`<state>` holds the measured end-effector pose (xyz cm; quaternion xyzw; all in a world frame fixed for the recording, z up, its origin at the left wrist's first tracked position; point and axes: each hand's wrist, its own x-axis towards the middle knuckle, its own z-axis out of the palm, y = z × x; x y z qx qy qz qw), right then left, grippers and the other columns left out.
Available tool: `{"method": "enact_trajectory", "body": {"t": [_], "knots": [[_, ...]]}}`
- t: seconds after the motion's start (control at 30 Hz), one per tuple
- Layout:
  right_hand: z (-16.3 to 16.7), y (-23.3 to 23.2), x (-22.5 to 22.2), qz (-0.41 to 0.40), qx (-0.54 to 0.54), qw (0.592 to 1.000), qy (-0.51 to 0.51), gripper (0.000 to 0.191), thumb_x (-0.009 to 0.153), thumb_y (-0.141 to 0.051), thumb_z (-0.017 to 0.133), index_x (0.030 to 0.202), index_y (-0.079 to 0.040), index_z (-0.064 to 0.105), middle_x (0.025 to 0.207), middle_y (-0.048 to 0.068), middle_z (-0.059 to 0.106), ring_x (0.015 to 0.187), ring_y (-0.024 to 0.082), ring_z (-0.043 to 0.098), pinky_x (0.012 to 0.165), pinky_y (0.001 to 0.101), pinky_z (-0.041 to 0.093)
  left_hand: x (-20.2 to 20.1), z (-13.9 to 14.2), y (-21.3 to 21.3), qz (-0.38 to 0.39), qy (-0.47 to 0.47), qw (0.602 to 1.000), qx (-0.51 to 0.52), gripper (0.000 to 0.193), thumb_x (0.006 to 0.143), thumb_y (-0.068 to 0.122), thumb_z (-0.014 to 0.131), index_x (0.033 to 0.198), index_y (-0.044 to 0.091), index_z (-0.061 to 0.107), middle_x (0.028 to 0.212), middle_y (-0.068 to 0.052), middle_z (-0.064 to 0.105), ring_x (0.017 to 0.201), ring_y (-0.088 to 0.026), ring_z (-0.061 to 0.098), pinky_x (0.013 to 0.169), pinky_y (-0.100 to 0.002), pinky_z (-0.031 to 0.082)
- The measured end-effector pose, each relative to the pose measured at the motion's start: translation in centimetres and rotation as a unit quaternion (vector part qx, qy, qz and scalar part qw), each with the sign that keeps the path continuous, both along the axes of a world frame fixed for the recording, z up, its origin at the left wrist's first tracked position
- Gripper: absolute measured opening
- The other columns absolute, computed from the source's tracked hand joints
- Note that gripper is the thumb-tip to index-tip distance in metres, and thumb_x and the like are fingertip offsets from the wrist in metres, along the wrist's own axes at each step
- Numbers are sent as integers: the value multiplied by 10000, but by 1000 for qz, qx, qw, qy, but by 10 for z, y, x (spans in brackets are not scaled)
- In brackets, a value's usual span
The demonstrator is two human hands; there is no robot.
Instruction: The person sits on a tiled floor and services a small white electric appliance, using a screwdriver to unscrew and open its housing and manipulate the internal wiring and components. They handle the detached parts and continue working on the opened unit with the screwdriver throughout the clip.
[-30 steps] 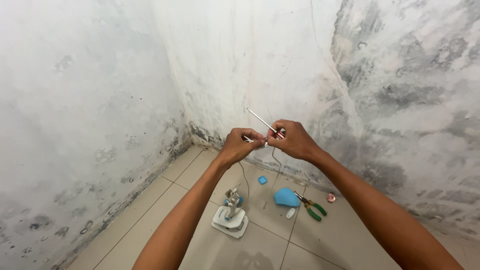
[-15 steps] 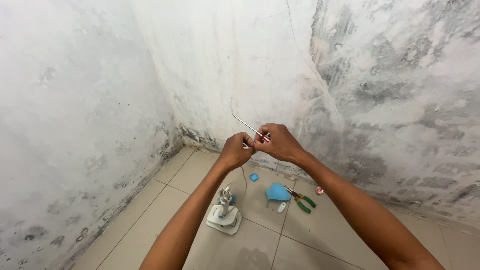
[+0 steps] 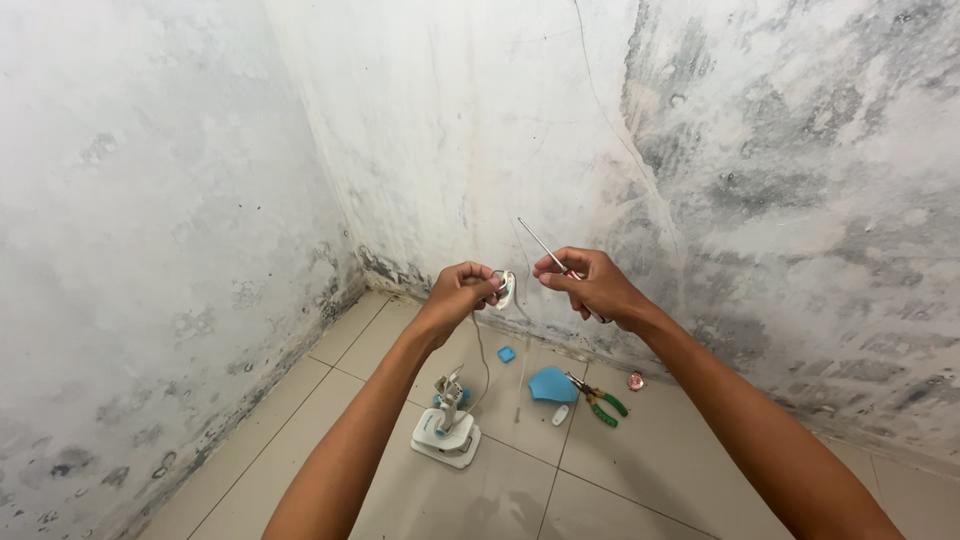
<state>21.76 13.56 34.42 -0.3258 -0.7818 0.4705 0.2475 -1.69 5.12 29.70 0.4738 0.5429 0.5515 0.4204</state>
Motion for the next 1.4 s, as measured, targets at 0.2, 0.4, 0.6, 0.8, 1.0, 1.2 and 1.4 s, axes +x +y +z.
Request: {"method": "enact_trajectory", "body": {"t": [0.2, 0.4, 0.6, 0.8, 1.0, 1.2, 1.4], "knots": [[-12, -4, -12, 3, -18, 998, 53, 360, 887, -336, 754, 1100, -50, 703, 752, 38, 608, 481, 62, 510, 387, 252, 434, 6, 1, 1, -59, -130, 990, -3, 204, 984, 256, 593, 1007, 65, 660, 877, -14, 714, 736, -91, 595, 676, -239, 473], [-17, -15, -23, -1, -79, 997, 25, 450, 897, -437, 711, 1037, -10, 678, 789, -9, 718, 463, 75, 487, 389, 271, 414, 18, -1, 3, -50, -140, 989, 3, 274, 1015, 349, 621, 929, 89, 611, 800, 1, 641, 691, -85, 566, 640, -236, 459], [-20, -13, -26, 47, -110, 990, 80, 352, 911, -321, 711, 1118, -37, 705, 563, -15, 514, 444, 63, 463, 393, 256, 385, 23, -7, 5, -50, -173, 984, 20, 162, 913, 136, 720, 952, 54, 586, 831, -48, 660, 729, -123, 648, 656, -255, 523], [-19, -9, -26, 12, -121, 987, 101, 353, 908, -232, 705, 1205, -40, 702, 550, -33, 498, 439, 61, 459, 386, 254, 377, 25, -4, 5, 25, -113, 993, 37, 160, 897, 58, 684, 1007, 12, 576, 850, -74, 658, 731, -132, 689, 638, -251, 574], [-14, -7, -23, 10, -83, 990, 116, 354, 876, -193, 723, 1186, -24, 702, 714, -16, 643, 470, 46, 476, 395, 239, 412, 32, 9, -4, 44, -52, 996, 56, 196, 880, 52, 708, 1017, -12, 584, 891, -90, 674, 749, -159, 736, 633, -257, 615], [-15, -8, -21, -6, -27, 992, 124, 322, 870, -163, 733, 1152, -8, 712, 755, 21, 664, 476, 52, 506, 386, 234, 426, 37, 17, -17, 71, 56, 994, 69, 174, 859, 58, 718, 988, -17, 626, 882, -96, 724, 748, -160, 778, 625, -252, 623], [-13, -10, -20, -25, 22, 991, 133, 314, 887, -175, 727, 1152, -8, 702, 798, 36, 704, 490, 50, 533, 385, 225, 438, 42, 18, -15, 95, 113, 987, 69, 187, 864, 72, 701, 1022, 4, 629, 880, -89, 738, 750, -151, 771, 652, -273, 605]]}}
